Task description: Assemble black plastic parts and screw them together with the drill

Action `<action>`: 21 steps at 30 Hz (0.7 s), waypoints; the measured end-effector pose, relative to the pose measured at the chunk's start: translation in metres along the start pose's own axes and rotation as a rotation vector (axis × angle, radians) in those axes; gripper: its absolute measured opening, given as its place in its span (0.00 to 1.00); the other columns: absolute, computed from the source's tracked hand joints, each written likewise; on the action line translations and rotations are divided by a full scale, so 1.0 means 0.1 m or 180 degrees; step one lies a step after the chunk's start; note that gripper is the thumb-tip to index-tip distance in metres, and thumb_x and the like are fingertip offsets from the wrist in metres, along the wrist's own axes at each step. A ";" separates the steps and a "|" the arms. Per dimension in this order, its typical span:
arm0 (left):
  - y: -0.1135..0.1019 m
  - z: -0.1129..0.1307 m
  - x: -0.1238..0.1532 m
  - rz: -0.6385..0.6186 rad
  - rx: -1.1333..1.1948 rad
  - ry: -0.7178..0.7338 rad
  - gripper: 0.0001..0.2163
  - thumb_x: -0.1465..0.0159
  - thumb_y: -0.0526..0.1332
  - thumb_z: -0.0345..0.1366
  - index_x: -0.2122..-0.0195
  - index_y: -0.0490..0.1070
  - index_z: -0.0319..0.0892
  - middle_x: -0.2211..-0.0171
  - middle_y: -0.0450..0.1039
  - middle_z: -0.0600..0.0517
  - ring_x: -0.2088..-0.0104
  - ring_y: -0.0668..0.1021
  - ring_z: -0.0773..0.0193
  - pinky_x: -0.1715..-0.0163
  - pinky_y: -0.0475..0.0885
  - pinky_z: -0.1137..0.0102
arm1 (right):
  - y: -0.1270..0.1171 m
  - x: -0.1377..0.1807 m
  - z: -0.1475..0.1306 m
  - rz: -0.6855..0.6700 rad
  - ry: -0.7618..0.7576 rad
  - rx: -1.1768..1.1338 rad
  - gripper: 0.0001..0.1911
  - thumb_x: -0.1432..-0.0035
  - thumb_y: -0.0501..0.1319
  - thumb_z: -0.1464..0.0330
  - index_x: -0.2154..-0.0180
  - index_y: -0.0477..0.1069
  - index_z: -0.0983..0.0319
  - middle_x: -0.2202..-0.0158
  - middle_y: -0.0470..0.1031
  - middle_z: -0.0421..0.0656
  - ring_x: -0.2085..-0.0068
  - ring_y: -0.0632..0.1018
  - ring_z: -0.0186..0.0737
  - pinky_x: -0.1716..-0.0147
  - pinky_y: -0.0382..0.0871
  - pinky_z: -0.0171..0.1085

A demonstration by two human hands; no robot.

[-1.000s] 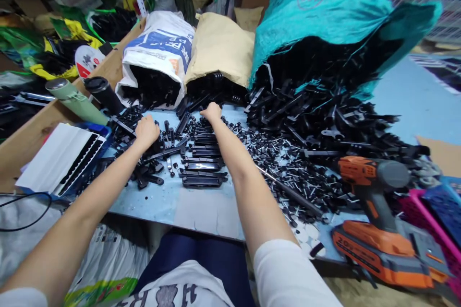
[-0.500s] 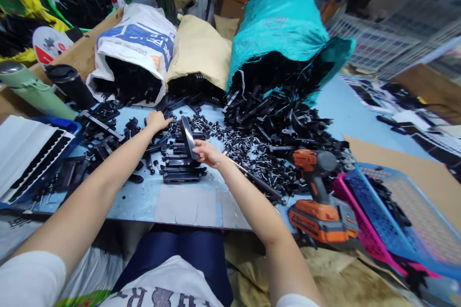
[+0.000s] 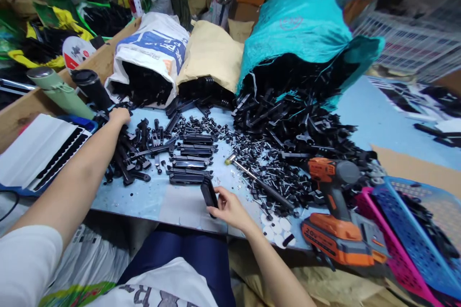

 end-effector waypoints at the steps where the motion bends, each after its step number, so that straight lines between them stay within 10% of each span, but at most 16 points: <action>1: 0.00 0.00 0.01 0.0082 0.0033 0.0026 0.12 0.43 0.60 0.31 0.64 0.67 0.23 0.56 0.65 0.28 0.49 0.63 0.41 0.52 0.59 0.46 | 0.02 0.00 0.02 0.0090 0.0026 -0.0138 0.19 0.55 0.66 0.61 0.62 0.65 0.61 0.83 0.58 0.31 0.80 0.60 0.30 0.79 0.52 0.31; 6: -0.17 0.15 0.20 0.0755 0.0331 0.0326 0.14 0.37 0.54 0.30 0.54 0.59 0.24 0.55 0.64 0.38 0.52 0.65 0.55 0.49 0.60 0.51 | 0.10 -0.02 0.05 0.0316 -0.0007 -0.1004 0.20 0.57 0.66 0.56 0.66 0.67 0.61 0.73 0.69 0.38 0.70 0.71 0.36 0.70 0.64 0.34; 10: -0.24 0.49 0.98 0.1057 0.1321 0.1163 0.21 0.41 0.62 0.38 0.52 0.57 0.33 0.61 0.67 0.49 0.62 0.71 0.65 0.55 0.67 0.63 | 0.15 -0.01 0.01 0.0332 -0.0246 -0.1143 0.24 0.58 0.66 0.56 0.60 0.66 0.62 0.65 0.72 0.43 0.63 0.74 0.41 0.63 0.67 0.39; 15: 0.45 1.07 2.63 -0.0922 0.2147 0.2347 0.19 0.42 0.59 0.48 0.55 0.64 0.42 0.67 0.71 0.51 0.70 0.75 0.62 0.67 0.72 0.65 | 0.06 0.10 -0.07 0.1697 -0.0496 0.1496 0.16 0.49 0.61 0.63 0.59 0.67 0.63 0.62 0.70 0.48 0.61 0.70 0.45 0.61 0.66 0.43; 21: 0.86 1.06 3.36 -0.0876 0.2382 0.1940 0.17 0.35 0.48 0.44 0.52 0.69 0.43 0.70 0.72 0.50 0.68 0.75 0.62 0.62 0.71 0.66 | 0.57 0.14 -0.08 0.0439 -0.1042 0.2775 0.22 0.38 0.53 0.60 0.43 0.61 0.55 0.46 0.64 0.52 0.49 0.67 0.50 0.52 0.62 0.50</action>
Point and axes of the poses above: each hand's wrist, its own x-axis away from the middle knuckle, its own y-axis out of the palm, z = x × y, the point moved 6 cm from there along -x, towards the middle knuckle
